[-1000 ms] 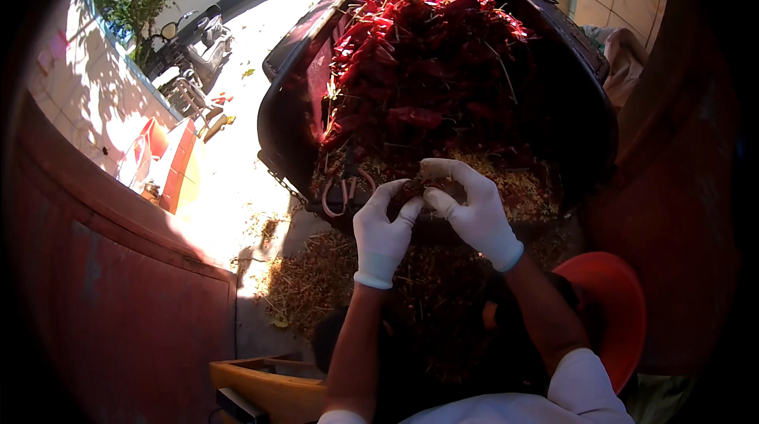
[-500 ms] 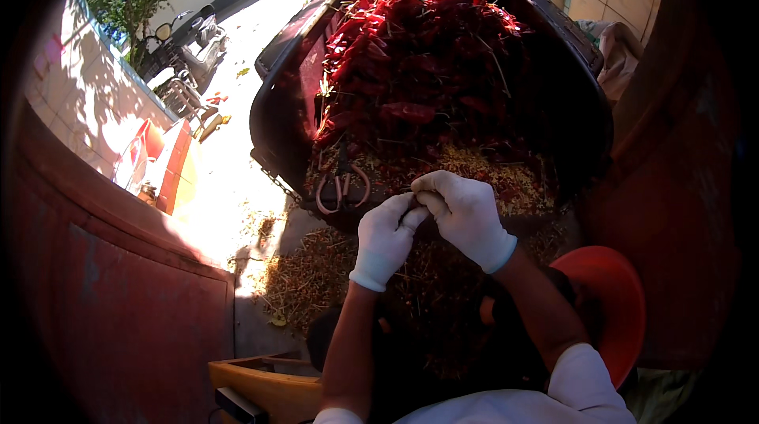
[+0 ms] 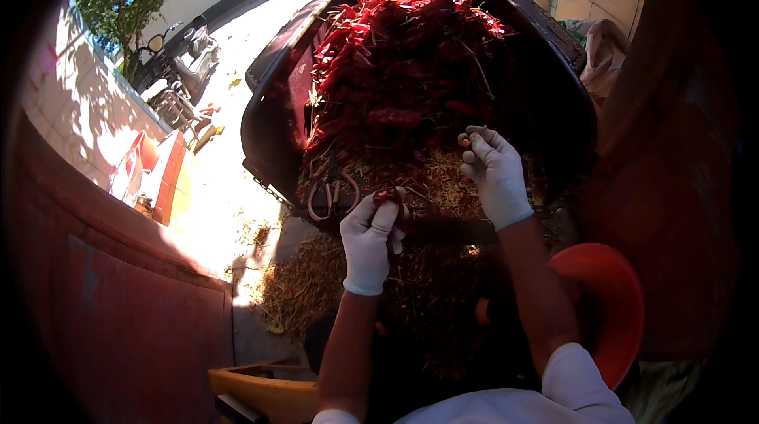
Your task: The person removes stems and seeds from dried red peppers using a knife and their hands, then places the cleaned peppers into a plastic bowl.
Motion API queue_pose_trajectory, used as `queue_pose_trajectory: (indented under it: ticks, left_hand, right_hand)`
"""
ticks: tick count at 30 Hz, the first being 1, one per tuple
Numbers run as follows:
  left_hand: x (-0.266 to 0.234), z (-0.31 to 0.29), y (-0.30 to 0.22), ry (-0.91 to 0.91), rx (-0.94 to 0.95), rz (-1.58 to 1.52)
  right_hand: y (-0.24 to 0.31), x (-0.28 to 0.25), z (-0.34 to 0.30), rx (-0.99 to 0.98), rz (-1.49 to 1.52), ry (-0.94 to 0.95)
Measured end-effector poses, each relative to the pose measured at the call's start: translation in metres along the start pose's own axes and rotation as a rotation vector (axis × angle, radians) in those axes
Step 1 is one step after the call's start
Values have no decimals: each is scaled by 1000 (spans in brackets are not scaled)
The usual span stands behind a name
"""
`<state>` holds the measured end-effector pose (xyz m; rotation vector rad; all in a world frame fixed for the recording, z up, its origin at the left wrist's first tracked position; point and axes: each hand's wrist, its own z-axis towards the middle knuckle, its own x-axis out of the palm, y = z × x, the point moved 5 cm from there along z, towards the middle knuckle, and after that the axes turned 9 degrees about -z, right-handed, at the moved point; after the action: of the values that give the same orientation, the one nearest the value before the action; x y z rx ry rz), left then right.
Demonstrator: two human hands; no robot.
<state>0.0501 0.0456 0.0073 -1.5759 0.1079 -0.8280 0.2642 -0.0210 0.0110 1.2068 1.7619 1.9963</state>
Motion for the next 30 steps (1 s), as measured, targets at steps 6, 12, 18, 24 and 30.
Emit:
queue_pose_trajectory:
  ticks: [6,12,18,24,30]
  left_hand:
    - [1,12,3,165,-22,-389]
    - [7,11,-2,95,-85,-414]
    - [3,11,-3,158,-5,-389]
    - [0,11,-3,41,-54,-385]
    - [1,12,3,-18,-63,-43]
  right_hand:
    - [39,-50,19,-476,-1235,-308]
    - [4,-65,43,-504,-1824,-275]
    - [-3,-62,49,-295,-1946,-269]
    - [26,-51,29,-396,-1548,-412]
    - [21,-17,4,-230,-831,-114]
